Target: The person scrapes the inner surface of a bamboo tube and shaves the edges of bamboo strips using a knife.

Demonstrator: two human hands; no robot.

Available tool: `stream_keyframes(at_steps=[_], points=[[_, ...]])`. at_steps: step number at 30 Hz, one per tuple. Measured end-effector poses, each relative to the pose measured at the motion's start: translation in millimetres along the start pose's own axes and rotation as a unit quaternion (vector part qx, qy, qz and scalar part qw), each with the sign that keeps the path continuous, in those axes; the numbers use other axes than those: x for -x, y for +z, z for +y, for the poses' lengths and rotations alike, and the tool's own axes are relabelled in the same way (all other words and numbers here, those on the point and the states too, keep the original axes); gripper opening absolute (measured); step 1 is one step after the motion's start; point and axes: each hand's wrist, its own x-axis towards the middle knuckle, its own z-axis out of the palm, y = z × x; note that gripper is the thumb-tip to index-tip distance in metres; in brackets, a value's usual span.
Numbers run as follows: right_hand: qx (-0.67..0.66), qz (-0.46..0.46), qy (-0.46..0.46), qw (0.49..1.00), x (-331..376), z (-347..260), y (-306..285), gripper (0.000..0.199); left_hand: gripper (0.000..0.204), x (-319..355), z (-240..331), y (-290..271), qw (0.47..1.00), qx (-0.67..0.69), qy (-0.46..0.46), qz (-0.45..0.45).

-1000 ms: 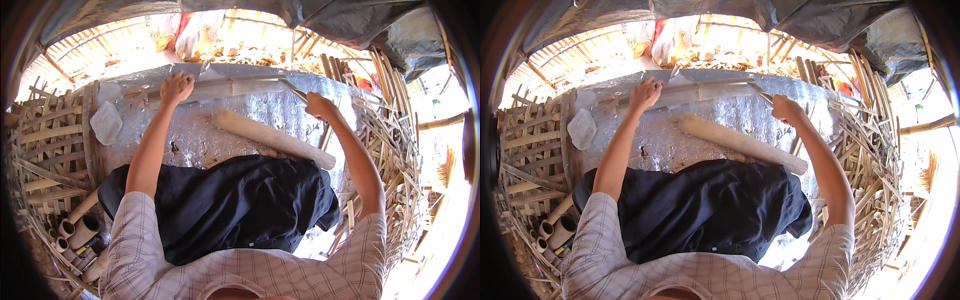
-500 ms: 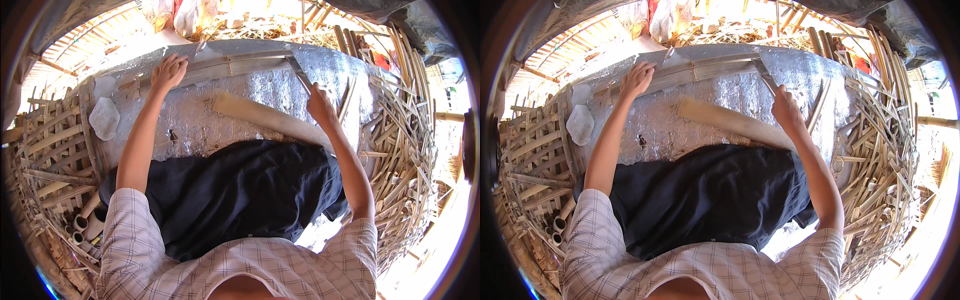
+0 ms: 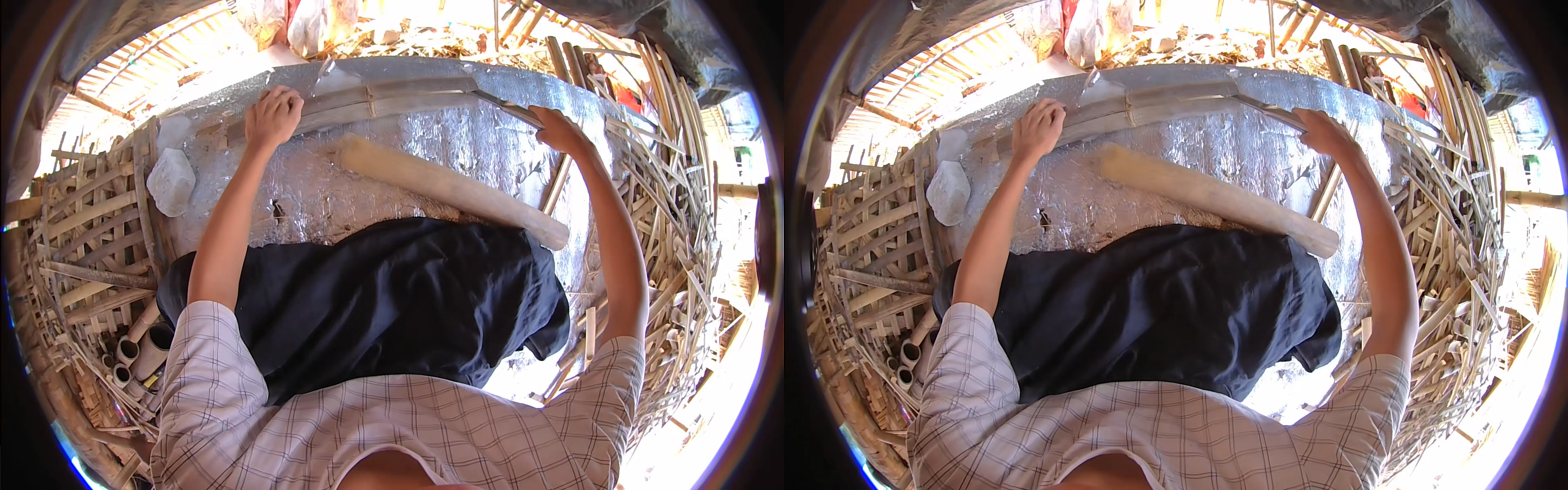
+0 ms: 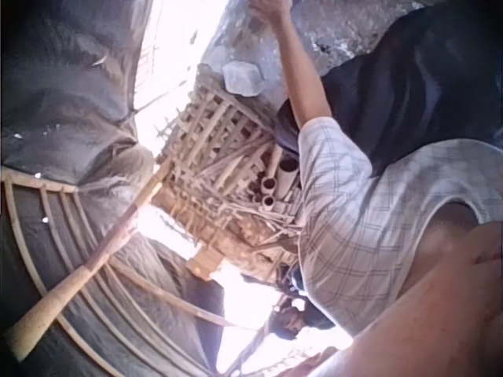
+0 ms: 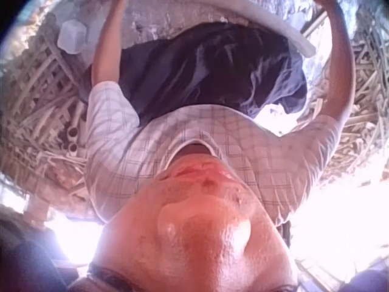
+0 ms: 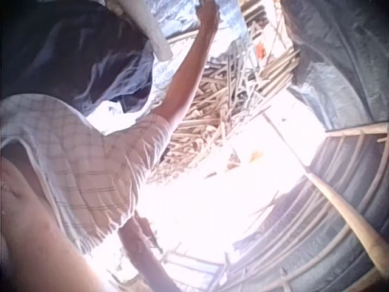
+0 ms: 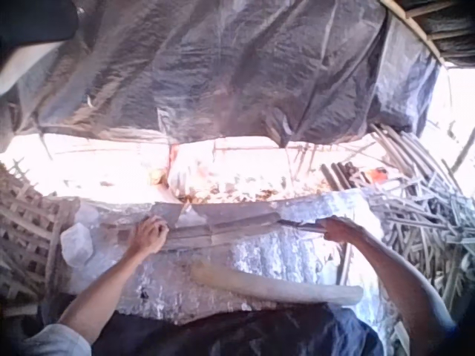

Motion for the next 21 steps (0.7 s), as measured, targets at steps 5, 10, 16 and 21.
stream_keyframes(at_steps=[5, 10, 16, 21], points=[[0.055, 0.099, 0.011, 0.993, -11, 13, 21, 0.06, 0.035, 8, 21, -20, 0.999, 0.006, -0.027, 0.036], [0.051, 0.167, 0.022, 0.984, -3, 5, 52, 0.056, 0.035, 6, 17, -21, 0.999, -0.005, -0.028, 0.023], [0.047, 0.154, 0.052, 0.986, 19, -13, 62, 0.054, 0.031, 15, 25, -25, 0.997, -0.01, -0.014, 0.071], [0.008, 0.087, -0.028, 0.996, 17, 7, 29, 0.05, 0.027, 14, 15, -6, 0.989, 0.028, 0.018, 0.142]])
